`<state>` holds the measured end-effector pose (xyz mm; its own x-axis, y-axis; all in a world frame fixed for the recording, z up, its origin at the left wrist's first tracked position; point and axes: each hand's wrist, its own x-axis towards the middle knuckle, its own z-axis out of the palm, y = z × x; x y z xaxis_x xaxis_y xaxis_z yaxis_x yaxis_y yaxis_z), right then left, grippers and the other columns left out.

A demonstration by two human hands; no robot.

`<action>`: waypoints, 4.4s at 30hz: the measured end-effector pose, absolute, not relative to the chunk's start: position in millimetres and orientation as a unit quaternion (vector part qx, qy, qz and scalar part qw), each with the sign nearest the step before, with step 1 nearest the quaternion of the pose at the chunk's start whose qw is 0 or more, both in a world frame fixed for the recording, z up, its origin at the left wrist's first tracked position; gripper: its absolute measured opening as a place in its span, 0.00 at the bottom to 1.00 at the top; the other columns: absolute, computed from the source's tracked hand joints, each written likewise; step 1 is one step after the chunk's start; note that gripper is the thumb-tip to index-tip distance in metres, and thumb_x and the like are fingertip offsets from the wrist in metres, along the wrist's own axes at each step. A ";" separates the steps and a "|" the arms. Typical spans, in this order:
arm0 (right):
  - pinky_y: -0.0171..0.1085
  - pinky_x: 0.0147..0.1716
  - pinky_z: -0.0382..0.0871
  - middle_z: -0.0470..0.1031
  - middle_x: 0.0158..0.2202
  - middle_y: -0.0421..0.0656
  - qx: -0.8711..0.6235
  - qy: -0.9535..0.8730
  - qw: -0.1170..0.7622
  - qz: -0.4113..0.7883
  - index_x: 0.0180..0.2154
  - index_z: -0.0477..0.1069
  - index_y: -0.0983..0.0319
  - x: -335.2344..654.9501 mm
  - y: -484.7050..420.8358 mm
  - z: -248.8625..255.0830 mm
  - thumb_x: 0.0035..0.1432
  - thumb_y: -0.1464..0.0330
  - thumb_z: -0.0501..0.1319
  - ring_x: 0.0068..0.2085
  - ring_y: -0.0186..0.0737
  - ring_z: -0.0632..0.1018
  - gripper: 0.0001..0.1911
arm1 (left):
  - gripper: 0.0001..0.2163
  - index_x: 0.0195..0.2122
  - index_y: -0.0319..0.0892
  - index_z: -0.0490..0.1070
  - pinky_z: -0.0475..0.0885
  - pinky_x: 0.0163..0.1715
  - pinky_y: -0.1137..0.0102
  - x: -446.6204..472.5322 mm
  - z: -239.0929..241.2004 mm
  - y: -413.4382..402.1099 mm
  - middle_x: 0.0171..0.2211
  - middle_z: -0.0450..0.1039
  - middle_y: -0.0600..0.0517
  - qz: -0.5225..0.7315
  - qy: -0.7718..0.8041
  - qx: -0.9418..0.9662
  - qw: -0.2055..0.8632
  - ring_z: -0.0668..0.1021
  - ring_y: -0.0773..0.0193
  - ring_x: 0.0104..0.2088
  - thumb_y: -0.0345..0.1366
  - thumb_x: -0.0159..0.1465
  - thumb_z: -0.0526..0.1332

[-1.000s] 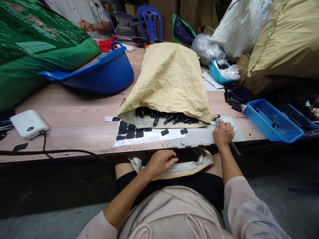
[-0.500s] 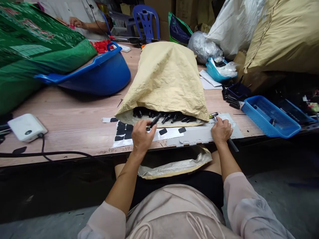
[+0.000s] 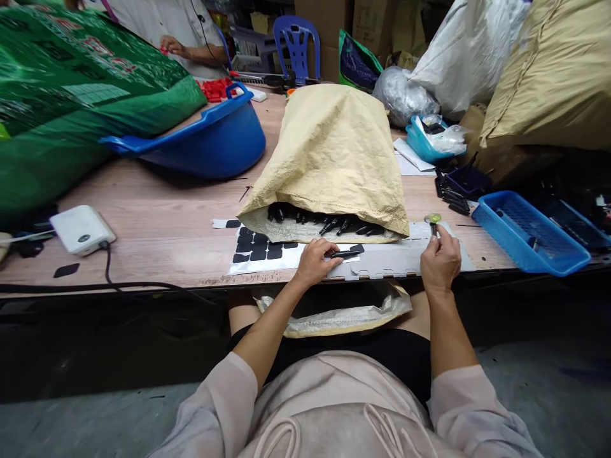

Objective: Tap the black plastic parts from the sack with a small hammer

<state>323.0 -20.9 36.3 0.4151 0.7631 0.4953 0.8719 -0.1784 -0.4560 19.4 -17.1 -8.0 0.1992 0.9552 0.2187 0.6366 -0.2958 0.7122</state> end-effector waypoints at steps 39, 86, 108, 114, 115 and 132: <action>0.38 0.47 0.75 0.79 0.40 0.45 -0.570 -0.720 0.369 0.141 0.59 0.77 0.55 215.7 -76.2 31.5 0.73 0.66 0.52 0.43 0.42 0.80 0.21 | 0.08 0.35 0.46 0.82 0.71 0.45 0.63 24.3 -1.2 -11.4 0.35 0.78 0.53 0.301 0.576 0.702 0.290 0.76 0.57 0.41 0.33 0.55 0.77; 0.50 0.59 0.74 0.83 0.54 0.50 -0.608 -0.570 0.475 0.282 0.54 0.81 0.60 247.8 -71.8 7.2 0.66 0.60 0.59 0.54 0.49 0.82 0.21 | 0.08 0.39 0.46 0.82 0.73 0.48 0.62 12.3 -1.2 -10.1 0.37 0.79 0.52 0.295 0.548 0.719 0.309 0.79 0.56 0.43 0.33 0.58 0.72; 0.51 0.55 0.77 0.84 0.47 0.49 -0.612 -0.553 0.497 0.270 0.55 0.81 0.59 253.7 -71.3 15.7 0.66 0.58 0.60 0.49 0.48 0.83 0.22 | 0.08 0.39 0.43 0.77 0.75 0.46 0.64 22.5 8.1 -13.3 0.39 0.80 0.52 0.445 0.503 0.607 0.425 0.80 0.59 0.41 0.33 0.58 0.69; 0.50 0.58 0.75 0.83 0.53 0.49 -0.596 -0.575 0.487 0.278 0.54 0.81 0.58 241.3 -75.1 15.6 0.67 0.59 0.60 0.53 0.48 0.82 0.20 | 0.16 0.46 0.48 0.80 0.70 0.54 0.55 18.6 -1.9 -18.4 0.38 0.81 0.52 0.362 0.558 0.691 0.283 0.76 0.52 0.46 0.28 0.57 0.71; 0.49 0.58 0.75 0.83 0.53 0.49 -0.594 -0.578 0.485 0.280 0.54 0.81 0.58 239.6 -75.7 15.0 0.67 0.59 0.60 0.54 0.48 0.82 0.20 | 0.17 0.48 0.48 0.80 0.70 0.53 0.56 17.9 -2.7 -18.5 0.38 0.81 0.52 0.359 0.554 0.698 0.278 0.76 0.53 0.45 0.29 0.57 0.72; 0.42 0.45 0.76 0.78 0.40 0.45 -0.584 -0.643 0.433 0.240 0.58 0.78 0.60 218.2 -75.0 29.1 0.67 0.63 0.58 0.38 0.40 0.77 0.21 | 0.09 0.42 0.52 0.85 0.65 0.54 0.55 23.0 -2.0 -15.1 0.38 0.78 0.51 0.278 0.570 0.726 0.264 0.72 0.50 0.48 0.39 0.59 0.74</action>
